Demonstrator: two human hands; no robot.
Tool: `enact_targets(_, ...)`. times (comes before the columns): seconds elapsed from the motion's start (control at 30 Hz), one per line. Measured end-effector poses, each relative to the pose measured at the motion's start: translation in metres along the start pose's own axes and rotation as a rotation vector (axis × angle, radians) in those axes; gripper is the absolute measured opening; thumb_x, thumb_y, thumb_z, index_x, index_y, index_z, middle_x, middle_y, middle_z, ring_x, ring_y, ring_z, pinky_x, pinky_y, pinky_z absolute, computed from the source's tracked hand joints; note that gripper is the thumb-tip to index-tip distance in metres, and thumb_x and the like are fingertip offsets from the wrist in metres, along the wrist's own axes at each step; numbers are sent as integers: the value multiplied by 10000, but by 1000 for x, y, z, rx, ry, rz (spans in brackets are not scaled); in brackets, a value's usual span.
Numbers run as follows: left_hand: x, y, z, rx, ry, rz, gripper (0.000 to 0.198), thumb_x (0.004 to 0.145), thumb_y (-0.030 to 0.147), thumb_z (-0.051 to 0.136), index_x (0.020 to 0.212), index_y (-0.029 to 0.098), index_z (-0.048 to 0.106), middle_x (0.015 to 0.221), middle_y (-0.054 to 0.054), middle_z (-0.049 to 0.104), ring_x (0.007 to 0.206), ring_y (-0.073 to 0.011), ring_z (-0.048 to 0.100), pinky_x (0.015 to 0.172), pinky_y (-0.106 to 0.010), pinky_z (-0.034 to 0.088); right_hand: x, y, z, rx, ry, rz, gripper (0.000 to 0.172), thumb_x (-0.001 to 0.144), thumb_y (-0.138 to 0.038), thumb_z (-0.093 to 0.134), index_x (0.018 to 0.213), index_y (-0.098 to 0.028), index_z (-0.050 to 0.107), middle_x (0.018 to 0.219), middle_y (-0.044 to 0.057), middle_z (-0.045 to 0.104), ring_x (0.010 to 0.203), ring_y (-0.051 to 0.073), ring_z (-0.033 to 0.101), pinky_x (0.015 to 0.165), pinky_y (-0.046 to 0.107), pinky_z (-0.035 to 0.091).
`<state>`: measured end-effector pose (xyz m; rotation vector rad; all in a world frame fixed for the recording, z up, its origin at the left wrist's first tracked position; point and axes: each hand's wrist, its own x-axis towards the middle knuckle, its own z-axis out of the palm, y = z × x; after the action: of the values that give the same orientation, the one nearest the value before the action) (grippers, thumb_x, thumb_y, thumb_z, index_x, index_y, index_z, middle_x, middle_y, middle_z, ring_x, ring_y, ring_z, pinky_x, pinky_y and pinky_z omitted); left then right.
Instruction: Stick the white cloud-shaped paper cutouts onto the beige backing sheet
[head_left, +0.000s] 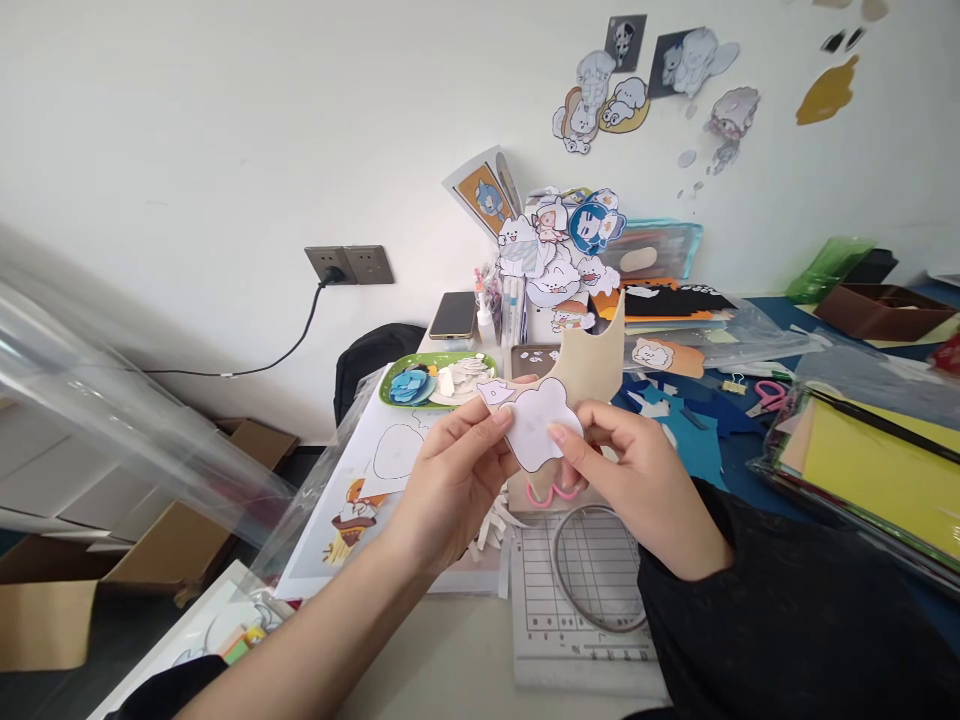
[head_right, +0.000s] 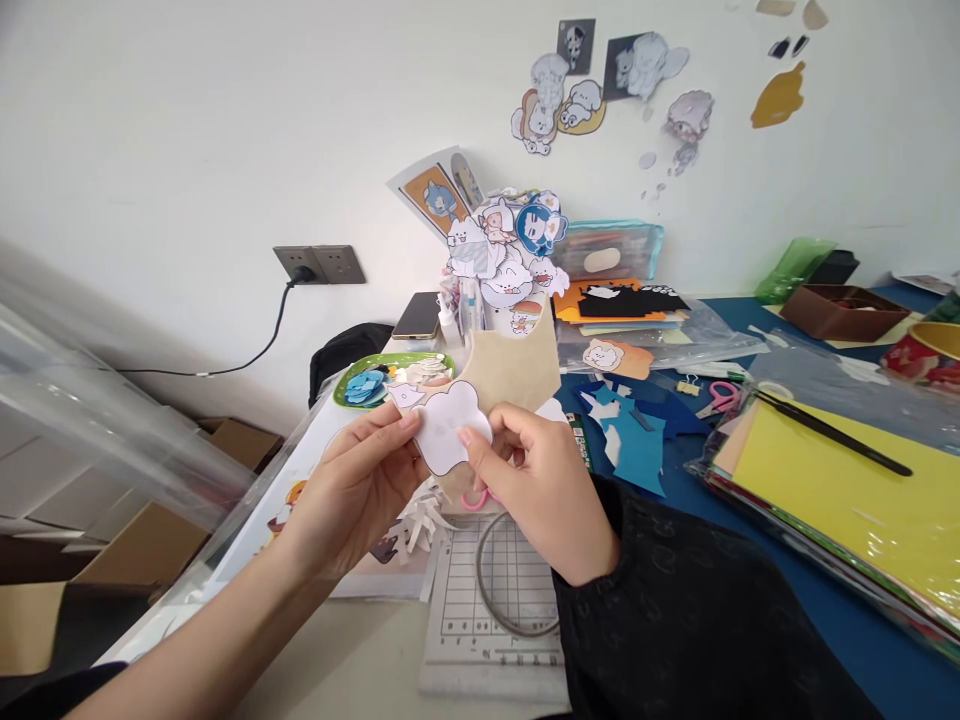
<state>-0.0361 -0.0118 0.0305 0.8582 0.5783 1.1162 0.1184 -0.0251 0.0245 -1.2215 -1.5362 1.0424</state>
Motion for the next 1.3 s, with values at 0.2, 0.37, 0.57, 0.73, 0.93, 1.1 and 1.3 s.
enact_targets(0.2, 0, -3, 0, 37, -6, 36, 232, 871, 172, 513, 1061, 164, 646, 980, -63, 681, 844, -144, 627, 773, -246, 497, 1, 2, -3, -128, 54, -7, 372, 815, -467, 559, 568, -198, 488, 505, -14, 586, 477, 117, 508, 492, 248, 372)
enact_targets(0.37, -1, -10, 0, 104, -16, 46, 278, 885, 206, 509, 1142, 187, 610, 1041, -66, 666, 851, -150, 616, 736, -253, 492, 3, 8, -1, -320, 150, -70, 450, 796, -522, 556, 503, -199, 442, 443, -22, 509, 441, 102, 420, 471, 247, 321)
enact_targets(0.57, -1, -17, -1, 126, -4, 89, 309, 894, 222, 503, 1194, 228, 578, 1085, -47, 655, 929, -154, 606, 784, -250, 487, 6, 11, -5, -681, 346, -93, 571, 741, -674, 501, 434, -209, 378, 401, -6, 416, 420, 120, 357, 479, 285, 246)
enact_targets(0.73, 0, -12, 1, 84, 80, 178, 298, 873, 224, 535, 1165, 242, 592, 1128, -33, 638, 991, -138, 585, 826, -229, 482, 13, 17, -26, -415, 260, 87, 645, 813, -682, 351, 389, -207, 455, 391, 32, 480, 402, 136, 440, 456, 286, 278)
enact_targets(0.93, 3, -10, -1, 25, 110, 190, 279, 881, 230, 516, 1146, 217, 601, 1114, -38, 647, 952, -130, 600, 798, -224, 497, 22, 25, -32, 235, 55, 193, 448, 743, -566, 597, 532, -179, 520, 364, -19, 465, 351, 82, 330, 387, 241, 206)
enact_targets(1.1, 3, -13, -4, 103, 69, 197, 174, 869, 239, 531, 970, 176, 658, 966, -34, 691, 894, -153, 627, 826, -275, 494, 22, 24, -29, 235, 192, 143, 432, 729, -532, 636, 519, -170, 525, 348, -14, 474, 355, 81, 355, 382, 236, 221)
enact_targets(1.3, 1, -15, -3, 302, 60, 110, 350, 795, 217, 642, 1139, 170, 602, 909, -66, 715, 880, -184, 643, 817, -301, 487, 20, 21, -31, 132, 211, 90, 451, 759, -533, 604, 497, -176, 517, 356, -2, 494, 364, 96, 398, 392, 241, 276)
